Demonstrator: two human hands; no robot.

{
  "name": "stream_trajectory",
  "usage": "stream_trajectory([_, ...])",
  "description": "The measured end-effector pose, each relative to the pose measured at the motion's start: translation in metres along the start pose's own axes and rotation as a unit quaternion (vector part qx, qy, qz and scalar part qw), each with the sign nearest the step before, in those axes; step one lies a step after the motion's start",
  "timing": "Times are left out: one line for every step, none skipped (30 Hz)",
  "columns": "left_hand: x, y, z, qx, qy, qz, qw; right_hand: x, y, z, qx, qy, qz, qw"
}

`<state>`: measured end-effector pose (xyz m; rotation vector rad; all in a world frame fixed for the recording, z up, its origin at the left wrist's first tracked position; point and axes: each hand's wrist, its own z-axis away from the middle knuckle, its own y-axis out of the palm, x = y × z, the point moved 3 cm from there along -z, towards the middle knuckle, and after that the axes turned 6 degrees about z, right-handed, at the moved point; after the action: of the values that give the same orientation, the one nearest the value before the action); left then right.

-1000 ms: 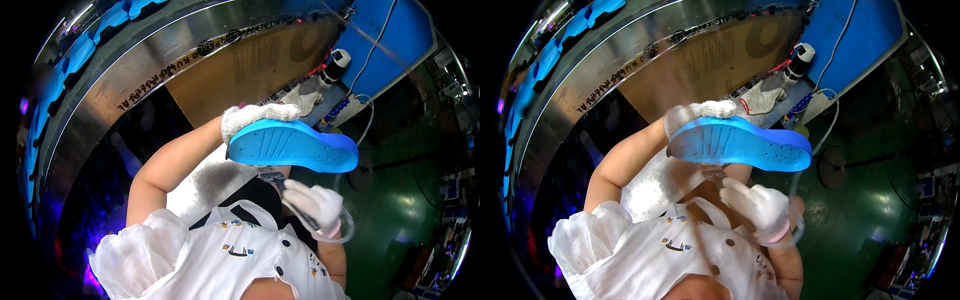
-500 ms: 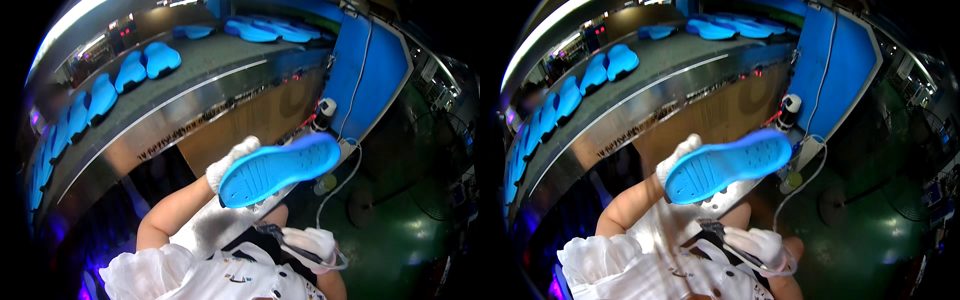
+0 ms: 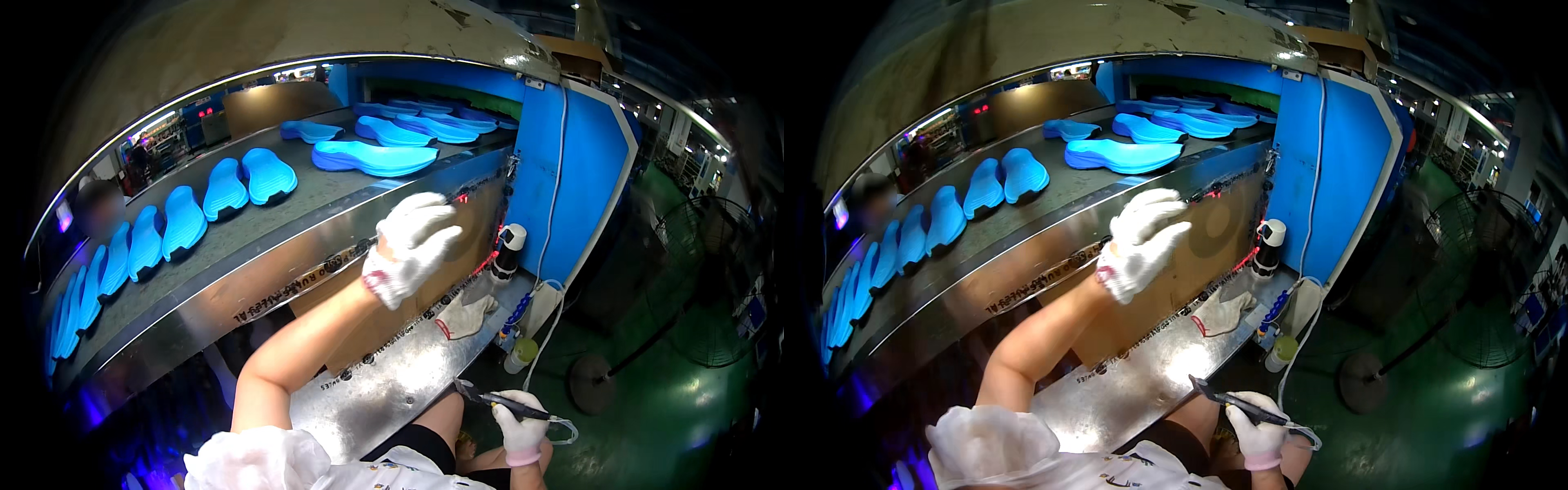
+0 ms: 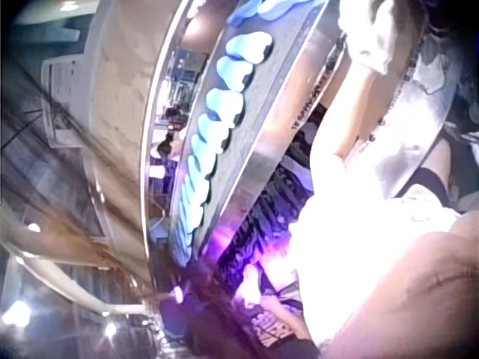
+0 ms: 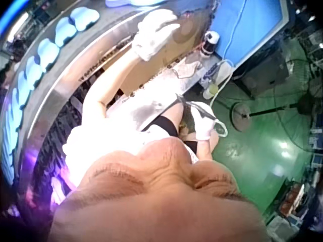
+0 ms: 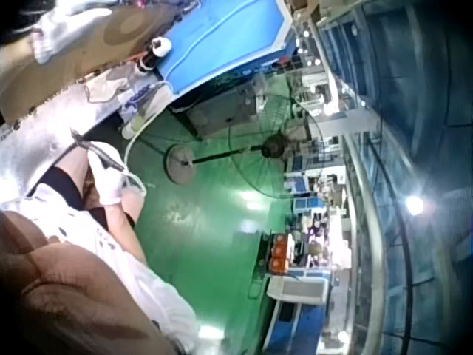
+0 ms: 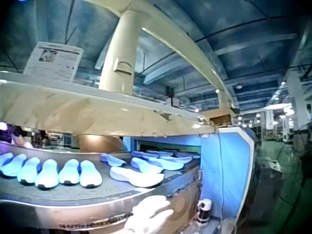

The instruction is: The person applies glue to blue shoe soles using a brush and then places the soles onto a moving conveyor belt.

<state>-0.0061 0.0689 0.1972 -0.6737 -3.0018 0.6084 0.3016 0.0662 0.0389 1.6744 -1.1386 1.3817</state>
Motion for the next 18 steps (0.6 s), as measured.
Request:
stream_trajectory([-0.004, 0.008, -0.02, 0.061, 0.02, -0.045, 0.997, 0.0, -0.001, -0.001, -0.011, 0.013, -0.006, 1.0])
stream_trajectory([-0.006, 0.017, -0.038, 0.12, 0.039, -0.093, 0.988, 0.001, 0.0, -0.002, -0.02, 0.025, -0.013, 0.999])
stream_trajectory([-0.001, 0.03, -0.048, 0.161, 0.064, -0.163, 0.971, 0.0, 0.001, -0.003, -0.012, 0.011, 0.021, 1.0])
stream_trajectory([0.007, 0.037, -0.054, 0.205, 0.085, -0.244, 0.944, 0.004, 0.009, -0.002, 0.003, 0.018, 0.013, 1.0])
stream_trajectory([0.014, 0.052, -0.062, 0.255, 0.023, -0.248, 0.934, 0.005, 0.011, -0.001, 0.003, -0.008, 0.028, 1.0])
stream_trajectory([0.019, 0.061, -0.069, 0.279, -0.004, -0.28, 0.918, 0.004, 0.012, -0.001, 0.004, -0.034, 0.042, 0.999])
stream_trajectory([0.03, 0.067, -0.072, 0.286, -0.015, -0.305, 0.909, 0.0, 0.011, -0.002, 0.012, -0.029, 0.045, 0.998])
stream_trajectory([0.039, 0.069, -0.073, 0.294, -0.028, -0.329, 0.897, -0.002, 0.012, -0.001, 0.023, -0.013, 0.041, 0.999])
stream_trajectory([0.049, 0.066, -0.069, 0.325, -0.065, -0.362, 0.871, -0.001, 0.01, -0.001, 0.022, -0.014, 0.039, 0.999])
stream_trajectory([0.052, 0.062, -0.073, 0.393, -0.143, -0.378, 0.826, 0.001, 0.006, -0.001, 0.016, -0.01, 0.041, 0.999])
stream_trajectory([0.065, 0.054, -0.061, 0.387, -0.11, -0.405, 0.821, 0.002, 0.003, -0.001, 0.0, -0.013, 0.059, 0.998])
stream_trajectory([0.079, 0.045, -0.049, 0.381, -0.078, -0.431, 0.814, 0.003, -0.002, -0.001, -0.015, -0.016, 0.077, 0.997])
stream_trajectory([0.074, 0.037, -0.046, 0.372, -0.101, -0.433, 0.815, -0.003, -0.007, -0.002, -0.021, -0.019, 0.063, 0.998])
stream_trajectory([0.062, 0.034, -0.047, 0.363, -0.118, -0.43, 0.818, -0.004, -0.013, -0.002, -0.035, -0.015, 0.06, 0.997])
stream_trajectory([0.049, 0.03, -0.05, 0.369, -0.137, -0.421, 0.817, -0.005, -0.018, -0.003, -0.047, -0.012, 0.057, 0.997])
stream_trajectory([0.05, 0.019, -0.036, 0.323, -0.096, -0.437, 0.834, -0.005, -0.02, -0.002, -0.05, -0.008, 0.05, 0.997])
stream_trajectory([0.048, 0.008, -0.032, 0.34, -0.086, -0.427, 0.834, -0.007, -0.02, -0.001, -0.044, 0.002, 0.03, 0.999])
stream_trajectory([0.045, -0.005, -0.029, 0.357, -0.076, -0.416, 0.833, -0.008, -0.019, 0.0, -0.043, 0.007, 0.022, 0.999])
